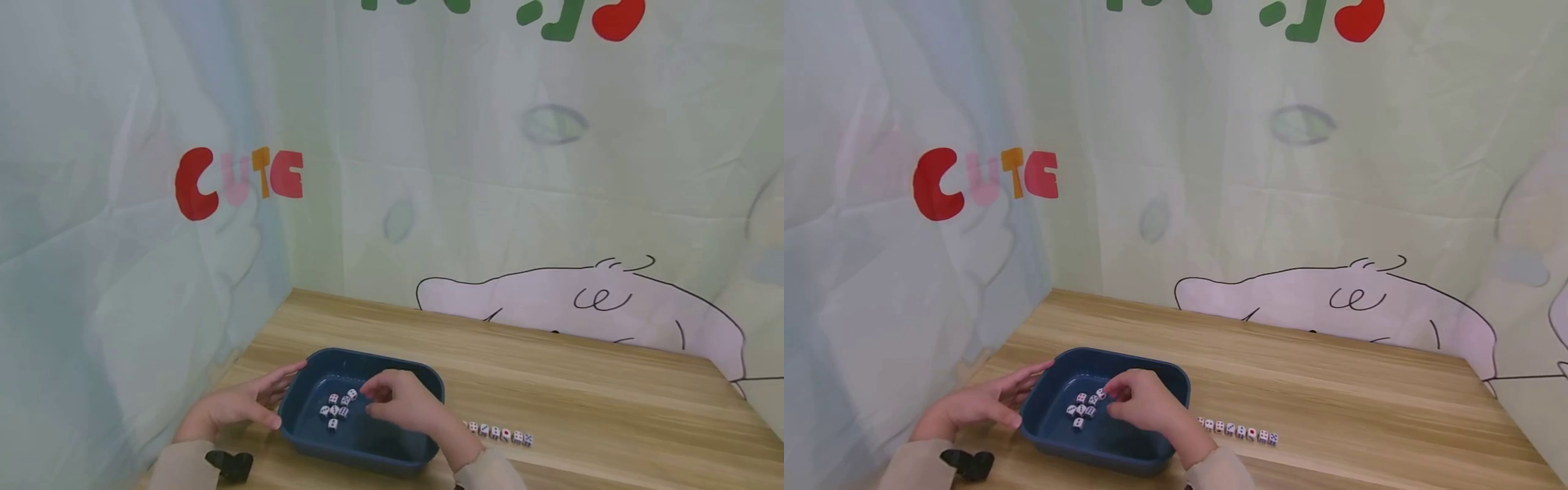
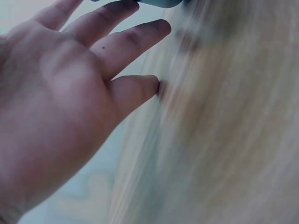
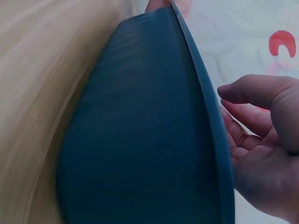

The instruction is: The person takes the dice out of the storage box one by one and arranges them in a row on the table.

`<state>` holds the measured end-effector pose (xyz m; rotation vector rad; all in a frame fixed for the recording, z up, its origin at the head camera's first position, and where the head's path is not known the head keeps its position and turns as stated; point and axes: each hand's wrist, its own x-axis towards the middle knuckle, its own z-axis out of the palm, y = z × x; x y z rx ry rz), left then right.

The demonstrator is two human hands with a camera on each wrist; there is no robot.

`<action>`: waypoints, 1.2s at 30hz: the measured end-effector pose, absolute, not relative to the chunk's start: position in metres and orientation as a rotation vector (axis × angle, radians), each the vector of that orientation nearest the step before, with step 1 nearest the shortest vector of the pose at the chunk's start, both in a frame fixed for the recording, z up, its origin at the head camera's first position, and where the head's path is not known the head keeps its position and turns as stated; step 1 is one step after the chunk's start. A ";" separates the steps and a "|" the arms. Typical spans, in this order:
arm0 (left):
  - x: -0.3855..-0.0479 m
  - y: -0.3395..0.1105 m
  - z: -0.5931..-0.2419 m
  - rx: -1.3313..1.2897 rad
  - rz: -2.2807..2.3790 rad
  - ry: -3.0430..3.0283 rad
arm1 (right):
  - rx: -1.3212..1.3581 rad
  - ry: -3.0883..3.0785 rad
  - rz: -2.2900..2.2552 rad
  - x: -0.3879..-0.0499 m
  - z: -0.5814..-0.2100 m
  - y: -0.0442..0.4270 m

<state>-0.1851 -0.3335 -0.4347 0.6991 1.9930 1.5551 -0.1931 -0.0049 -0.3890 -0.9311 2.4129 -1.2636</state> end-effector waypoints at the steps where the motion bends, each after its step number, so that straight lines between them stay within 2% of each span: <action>1: -0.185 -0.334 -0.435 0.698 1.552 2.000 | -0.931 2.410 -1.264 -0.193 -0.390 -0.008; 20: -0.183 -0.337 -0.438 0.692 1.548 1.991 | -0.878 2.365 -1.219 -0.190 -0.408 -0.051; 36: -0.186 -0.335 -0.436 0.717 1.560 1.985 | -0.831 2.413 -1.140 -0.193 -0.421 -0.059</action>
